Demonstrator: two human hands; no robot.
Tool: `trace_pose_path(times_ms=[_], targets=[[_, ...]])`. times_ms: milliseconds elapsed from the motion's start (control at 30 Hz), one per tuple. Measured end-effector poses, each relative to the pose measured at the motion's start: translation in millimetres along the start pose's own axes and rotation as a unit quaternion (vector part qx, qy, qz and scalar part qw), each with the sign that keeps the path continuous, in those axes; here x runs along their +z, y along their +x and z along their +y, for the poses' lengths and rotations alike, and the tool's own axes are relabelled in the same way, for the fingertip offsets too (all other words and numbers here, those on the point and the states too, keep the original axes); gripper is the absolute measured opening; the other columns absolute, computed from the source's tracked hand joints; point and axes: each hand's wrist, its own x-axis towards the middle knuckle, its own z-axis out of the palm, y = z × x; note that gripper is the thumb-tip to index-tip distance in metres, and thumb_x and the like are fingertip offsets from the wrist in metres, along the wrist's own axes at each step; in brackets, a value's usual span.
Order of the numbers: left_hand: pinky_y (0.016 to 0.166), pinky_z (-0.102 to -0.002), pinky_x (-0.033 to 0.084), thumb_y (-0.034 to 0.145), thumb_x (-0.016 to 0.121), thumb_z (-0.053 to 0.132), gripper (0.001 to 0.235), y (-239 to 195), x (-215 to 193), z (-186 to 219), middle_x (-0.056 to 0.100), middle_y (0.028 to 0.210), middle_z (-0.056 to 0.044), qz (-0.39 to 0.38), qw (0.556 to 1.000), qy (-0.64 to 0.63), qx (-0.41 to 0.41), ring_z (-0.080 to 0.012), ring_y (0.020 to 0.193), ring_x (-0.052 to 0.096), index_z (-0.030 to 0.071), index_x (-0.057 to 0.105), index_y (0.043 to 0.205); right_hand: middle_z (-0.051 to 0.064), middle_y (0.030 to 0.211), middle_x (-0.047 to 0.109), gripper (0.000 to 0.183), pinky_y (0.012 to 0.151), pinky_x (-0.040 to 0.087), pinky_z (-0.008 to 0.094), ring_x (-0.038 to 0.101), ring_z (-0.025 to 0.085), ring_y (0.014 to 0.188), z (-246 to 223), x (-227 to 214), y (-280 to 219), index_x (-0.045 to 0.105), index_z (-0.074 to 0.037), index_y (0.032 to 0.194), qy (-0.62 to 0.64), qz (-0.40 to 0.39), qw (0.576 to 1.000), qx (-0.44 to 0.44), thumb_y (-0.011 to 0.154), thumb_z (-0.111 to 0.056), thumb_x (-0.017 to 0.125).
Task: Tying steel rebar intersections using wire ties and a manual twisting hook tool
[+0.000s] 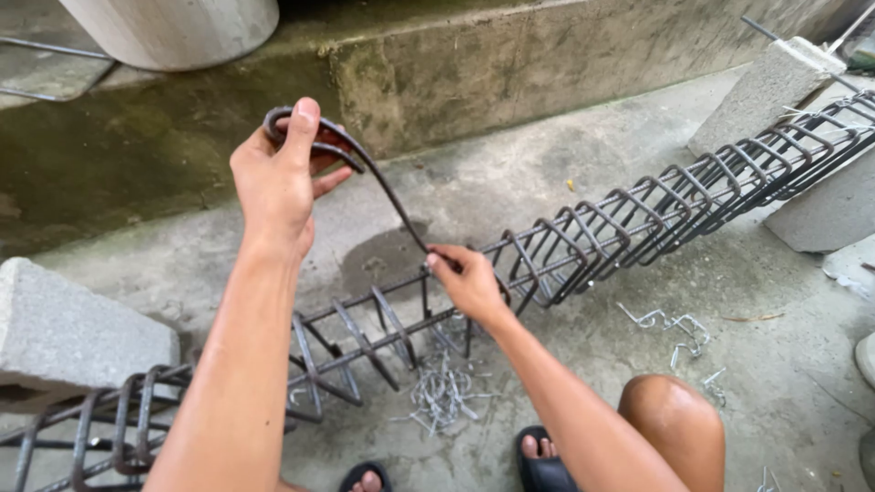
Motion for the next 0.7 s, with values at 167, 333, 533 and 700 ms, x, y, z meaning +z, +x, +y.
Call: trace_pose_path(times_ms=[167, 333, 533, 700], targets=[[0.066, -0.042, 0.072, 0.092, 0.076, 0.039, 0.029, -11.4, 4.0, 1.6, 0.08, 0.095, -0.012, -0.026, 0.998, -0.053, 0.018, -0.0241, 0.078, 0.082, 0.012, 0.063, 0.094, 0.011, 0.099, 0.08, 0.025, 0.07, 0.057, 0.032, 0.069, 0.014, 0.078, 9.7, 2.9, 7.5, 0.081, -0.012, 0.115, 0.108, -0.003, 0.994, 0.036, 0.093, -0.017, 0.072], [0.07, -0.042, 0.072, 0.093, 0.078, 0.032, 0.024, -27.6, 4.8, 9.4, 0.08, 0.098, -0.012, -0.05, 0.995, -0.061, 0.054, -0.0231, 0.083, 0.082, 0.012, 0.064, 0.097, 0.007, 0.096, 0.078, 0.025, 0.059, 0.053, 0.022, 0.059, 0.009, 0.064, 8.2, -1.4, 10.0, 0.078, -0.009, 0.119, 0.185, 0.03, 0.979, 0.079, 0.096, -0.016, 0.07], [0.07, -0.032, 0.072, 0.094, 0.069, 0.019, 0.023, -68.4, -25.4, 58.8, 0.075, 0.103, -0.017, -0.099, 0.991, 0.092, -0.024, -0.0259, 0.093, 0.08, 0.001, 0.059, 0.104, 0.001, 0.096, 0.074, 0.022, 0.069, 0.047, 0.024, 0.059, 0.011, 0.078, -41.3, -62.6, -2.5, 0.077, -0.005, 0.114, 0.024, -0.084, 0.996, -0.011, 0.096, -0.014, 0.068], [0.056, -0.039, 0.064, 0.098, 0.063, 0.005, 0.021, -91.7, -63.6, 63.9, 0.079, 0.097, -0.023, -0.171, 0.915, 0.298, -0.212, -0.0326, 0.062, 0.072, -0.002, 0.065, 0.118, 0.004, 0.086, 0.07, 0.018, 0.059, 0.045, 0.028, 0.056, 0.015, 0.066, -62.8, -95.3, -18.9, 0.079, -0.006, 0.106, -0.063, -0.139, 0.985, -0.08, 0.089, -0.007, 0.071]])
